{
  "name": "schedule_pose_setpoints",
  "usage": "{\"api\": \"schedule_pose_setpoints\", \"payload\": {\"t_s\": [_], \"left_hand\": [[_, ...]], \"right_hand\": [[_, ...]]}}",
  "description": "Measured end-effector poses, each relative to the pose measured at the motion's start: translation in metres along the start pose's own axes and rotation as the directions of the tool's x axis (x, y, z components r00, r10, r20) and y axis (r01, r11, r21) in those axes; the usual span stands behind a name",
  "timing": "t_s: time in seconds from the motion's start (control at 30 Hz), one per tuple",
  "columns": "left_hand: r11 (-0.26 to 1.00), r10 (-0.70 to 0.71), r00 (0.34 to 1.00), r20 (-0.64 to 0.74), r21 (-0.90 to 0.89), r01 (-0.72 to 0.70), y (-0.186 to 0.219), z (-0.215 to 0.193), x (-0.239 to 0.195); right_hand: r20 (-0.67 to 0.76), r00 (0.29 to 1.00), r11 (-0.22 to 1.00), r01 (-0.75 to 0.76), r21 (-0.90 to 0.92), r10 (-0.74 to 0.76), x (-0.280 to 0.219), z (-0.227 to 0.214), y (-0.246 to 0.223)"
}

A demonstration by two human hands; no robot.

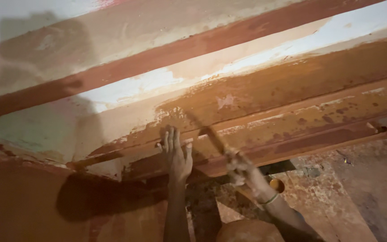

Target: The person paints a wooden shelf with a brush, applying a light brown coat over existing red and white paint. They hold the shelf with one hand while brushing with the other, working along the length of the shelf.

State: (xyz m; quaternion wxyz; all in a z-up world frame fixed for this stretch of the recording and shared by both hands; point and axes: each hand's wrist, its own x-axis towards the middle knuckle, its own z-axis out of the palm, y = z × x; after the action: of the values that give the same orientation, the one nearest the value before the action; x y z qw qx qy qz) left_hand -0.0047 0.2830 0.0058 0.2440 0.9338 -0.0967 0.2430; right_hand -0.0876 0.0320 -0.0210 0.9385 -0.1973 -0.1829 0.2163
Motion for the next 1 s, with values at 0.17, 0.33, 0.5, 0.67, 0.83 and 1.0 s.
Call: {"api": "schedule_pose_setpoints", "payload": {"t_s": [0.17,0.33,0.5,0.67,0.83,1.0], "left_hand": [[0.999,-0.026,1.0,0.0,-0.042,0.026,0.004,0.003,0.0],[0.996,-0.054,0.998,0.024,0.074,0.052,0.011,0.009,0.002],[0.992,-0.033,0.998,0.046,0.121,0.027,0.008,0.01,0.001],[0.994,-0.035,0.998,0.056,0.108,0.029,0.008,0.011,0.003],[0.998,0.014,1.0,-0.006,0.06,-0.014,0.007,0.008,0.002],[0.998,0.051,0.996,-0.066,-0.021,-0.053,-0.002,0.01,-0.002]], "right_hand": [[-0.178,0.943,0.958,0.287,-0.003,-0.283,-0.044,-0.006,-0.081],[-0.395,0.767,0.862,0.465,-0.202,-0.506,-0.08,-0.009,-0.12],[-0.507,0.616,0.796,0.414,-0.442,-0.602,-0.066,-0.007,-0.115],[-0.609,0.511,0.755,0.132,-0.642,-0.607,-0.031,-0.016,-0.055],[0.108,0.843,0.125,0.203,-0.971,-0.527,0.008,-0.028,0.024],[-0.191,0.972,0.799,-0.004,-0.601,-0.139,0.005,0.002,0.061]]}}
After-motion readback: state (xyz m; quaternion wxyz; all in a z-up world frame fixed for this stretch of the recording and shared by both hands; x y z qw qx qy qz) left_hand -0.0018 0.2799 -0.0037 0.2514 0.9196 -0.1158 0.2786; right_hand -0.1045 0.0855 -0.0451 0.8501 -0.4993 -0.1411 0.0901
